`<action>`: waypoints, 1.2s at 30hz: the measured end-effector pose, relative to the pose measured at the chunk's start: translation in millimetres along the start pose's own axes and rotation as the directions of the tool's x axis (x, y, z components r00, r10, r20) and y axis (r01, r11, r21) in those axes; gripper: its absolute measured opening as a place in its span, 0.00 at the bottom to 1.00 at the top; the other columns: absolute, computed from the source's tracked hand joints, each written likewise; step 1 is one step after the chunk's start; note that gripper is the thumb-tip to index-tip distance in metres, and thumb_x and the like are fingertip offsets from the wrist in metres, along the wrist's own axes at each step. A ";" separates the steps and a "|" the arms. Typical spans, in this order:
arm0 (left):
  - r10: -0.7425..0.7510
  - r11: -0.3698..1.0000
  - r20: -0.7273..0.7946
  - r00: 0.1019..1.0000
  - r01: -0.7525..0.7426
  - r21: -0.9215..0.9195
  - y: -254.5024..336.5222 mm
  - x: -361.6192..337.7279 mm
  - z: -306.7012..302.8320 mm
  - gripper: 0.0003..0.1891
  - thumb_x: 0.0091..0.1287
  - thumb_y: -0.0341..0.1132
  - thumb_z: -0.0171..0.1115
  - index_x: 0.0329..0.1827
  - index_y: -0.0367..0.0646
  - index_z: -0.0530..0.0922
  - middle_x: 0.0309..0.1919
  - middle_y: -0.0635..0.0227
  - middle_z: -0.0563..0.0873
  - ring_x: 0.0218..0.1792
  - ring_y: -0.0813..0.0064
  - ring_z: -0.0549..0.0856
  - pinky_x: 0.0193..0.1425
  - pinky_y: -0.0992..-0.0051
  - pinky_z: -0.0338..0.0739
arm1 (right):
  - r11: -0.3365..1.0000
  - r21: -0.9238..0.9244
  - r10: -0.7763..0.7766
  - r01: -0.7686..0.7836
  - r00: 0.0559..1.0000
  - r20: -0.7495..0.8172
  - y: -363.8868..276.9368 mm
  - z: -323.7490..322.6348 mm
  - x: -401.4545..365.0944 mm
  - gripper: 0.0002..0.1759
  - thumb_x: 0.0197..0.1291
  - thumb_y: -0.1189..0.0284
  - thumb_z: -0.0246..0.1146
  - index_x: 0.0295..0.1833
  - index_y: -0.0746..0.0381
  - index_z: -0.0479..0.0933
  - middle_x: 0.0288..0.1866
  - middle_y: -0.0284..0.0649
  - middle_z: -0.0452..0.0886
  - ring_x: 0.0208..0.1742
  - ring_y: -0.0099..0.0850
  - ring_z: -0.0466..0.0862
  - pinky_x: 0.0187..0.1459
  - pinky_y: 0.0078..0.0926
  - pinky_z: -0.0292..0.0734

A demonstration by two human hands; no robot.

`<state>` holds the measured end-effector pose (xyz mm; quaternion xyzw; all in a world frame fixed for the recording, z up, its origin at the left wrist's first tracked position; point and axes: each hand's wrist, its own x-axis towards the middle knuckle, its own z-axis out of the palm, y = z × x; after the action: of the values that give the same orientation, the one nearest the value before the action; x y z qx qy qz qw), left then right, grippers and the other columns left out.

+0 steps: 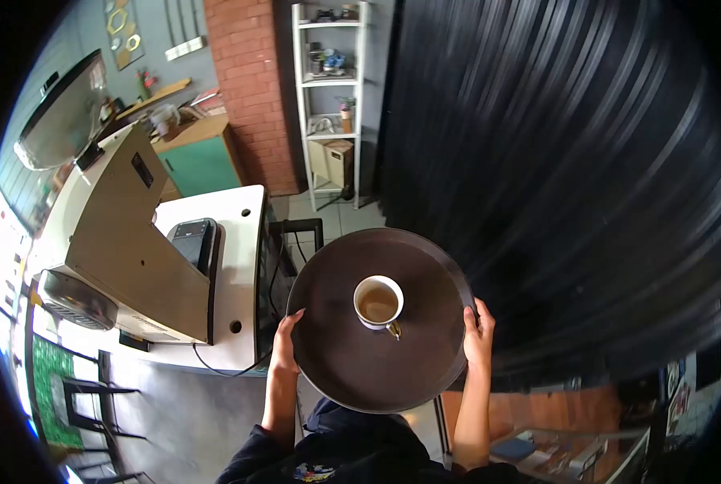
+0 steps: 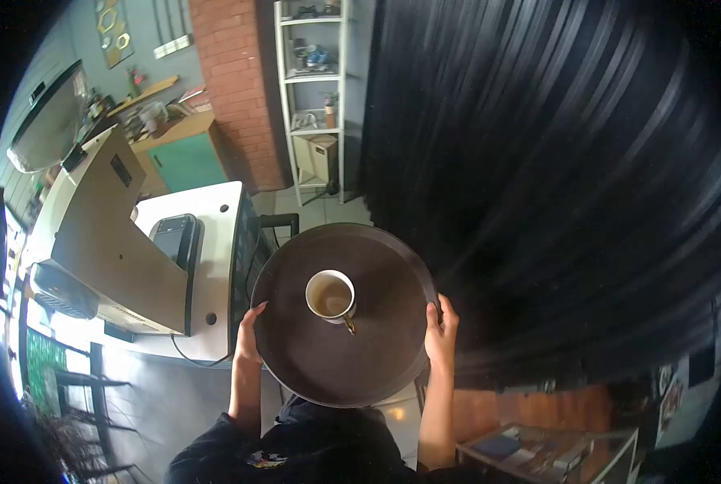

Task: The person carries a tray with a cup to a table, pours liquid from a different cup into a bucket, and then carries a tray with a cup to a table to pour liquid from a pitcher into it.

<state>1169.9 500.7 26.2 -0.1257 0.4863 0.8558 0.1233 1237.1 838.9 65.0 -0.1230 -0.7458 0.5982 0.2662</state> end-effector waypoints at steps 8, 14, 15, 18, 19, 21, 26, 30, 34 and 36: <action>-0.037 0.920 -0.082 0.996 0.002 -0.391 16.3 95.0 54.7 0.17 0.65 0.40 0.56 0.54 0.43 0.77 0.46 0.65 0.84 0.46 0.70 0.82 0.53 0.70 0.76 | 0.994 0.092 0.036 -0.049 0.989 0.143 47.7 44.0 145.2 0.13 0.68 0.78 0.53 0.55 0.71 0.74 0.47 0.40 0.81 0.47 0.24 0.78 0.53 0.21 0.70; 0.086 0.923 -0.083 0.993 -0.111 -0.369 50.7 187.1 94.8 0.18 0.68 0.41 0.55 0.56 0.42 0.75 0.47 0.66 0.83 0.46 0.71 0.82 0.51 0.71 0.77 | 0.998 0.058 -0.005 -0.002 0.993 0.122 89.2 92.3 250.1 0.16 0.68 0.76 0.56 0.58 0.74 0.72 0.50 0.38 0.80 0.50 0.23 0.76 0.55 0.20 0.68; 0.103 0.929 -0.122 0.987 -0.139 -0.342 52.9 203.6 95.2 0.18 0.68 0.41 0.55 0.57 0.42 0.75 0.47 0.66 0.83 0.47 0.71 0.82 0.50 0.71 0.78 | 0.998 0.055 0.004 -0.011 0.992 0.124 94.0 102.6 265.4 0.16 0.68 0.76 0.56 0.58 0.74 0.72 0.50 0.38 0.80 0.50 0.23 0.76 0.55 0.20 0.68; 0.141 0.945 -0.133 0.981 -0.174 -0.277 64.6 253.9 104.6 0.16 0.71 0.39 0.52 0.58 0.41 0.74 0.47 0.66 0.82 0.46 0.74 0.83 0.46 0.75 0.79 | 1.000 0.009 0.008 -0.009 0.990 0.140 94.4 127.5 323.0 0.17 0.69 0.74 0.56 0.58 0.74 0.71 0.50 0.39 0.80 0.50 0.23 0.76 0.55 0.20 0.68; 0.149 0.952 -0.168 0.975 -0.187 -0.244 75.3 265.0 111.3 0.16 0.72 0.37 0.51 0.58 0.41 0.73 0.46 0.66 0.82 0.45 0.74 0.83 0.45 0.75 0.79 | 1.000 -0.020 -0.009 0.012 0.987 0.161 90.3 136.3 338.0 0.20 0.69 0.69 0.56 0.59 0.74 0.71 0.52 0.45 0.79 0.52 0.29 0.76 0.57 0.26 0.68; 0.134 0.961 -0.201 0.971 -0.176 -0.211 89.6 281.1 117.3 0.15 0.74 0.36 0.50 0.60 0.41 0.73 0.46 0.67 0.82 0.44 0.76 0.82 0.45 0.76 0.78 | 0.999 -0.041 -0.005 0.013 0.982 0.186 94.2 157.1 356.1 0.24 0.70 0.64 0.56 0.60 0.74 0.71 0.54 0.51 0.78 0.54 0.34 0.77 0.58 0.32 0.68; 0.171 0.974 -0.345 0.923 -0.212 -0.083 113.2 337.1 124.0 0.18 0.74 0.39 0.51 0.62 0.40 0.71 0.48 0.68 0.81 0.46 0.78 0.81 0.48 0.77 0.77 | 0.998 0.068 -0.017 -0.003 0.955 0.295 99.5 204.8 432.6 0.22 0.70 0.64 0.55 0.56 0.74 0.72 0.49 0.46 0.80 0.50 0.31 0.77 0.54 0.28 0.69; 0.210 0.969 -0.391 0.896 -0.245 -0.041 120.0 381.5 114.0 0.19 0.75 0.40 0.49 0.63 0.39 0.70 0.51 0.64 0.81 0.49 0.76 0.81 0.50 0.76 0.77 | 0.991 0.130 -0.078 0.031 0.925 0.373 103.2 255.0 480.0 0.20 0.70 0.65 0.55 0.56 0.72 0.73 0.46 0.42 0.80 0.48 0.27 0.76 0.52 0.26 0.69; 0.215 0.966 -0.446 0.869 -0.256 -0.033 140.2 421.3 112.4 0.20 0.76 0.41 0.48 0.65 0.37 0.69 0.54 0.62 0.80 0.53 0.72 0.80 0.56 0.73 0.75 | 0.994 0.093 -0.089 0.054 0.899 0.429 134.8 312.7 532.6 0.19 0.71 0.66 0.54 0.56 0.71 0.73 0.45 0.40 0.80 0.47 0.25 0.76 0.51 0.25 0.69; 0.239 0.958 -0.452 0.859 -0.285 -0.035 147.3 447.0 105.5 0.21 0.76 0.42 0.48 0.65 0.38 0.69 0.55 0.62 0.79 0.54 0.73 0.80 0.57 0.74 0.74 | 0.986 0.163 -0.101 0.018 0.847 0.521 135.1 345.0 557.5 0.18 0.71 0.67 0.54 0.56 0.71 0.73 0.46 0.40 0.80 0.49 0.26 0.76 0.54 0.25 0.68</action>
<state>691.5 558.4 46.6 -0.2559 0.4704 0.8367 -0.1148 569.4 867.8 25.6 0.0897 -0.7458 0.6554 0.0783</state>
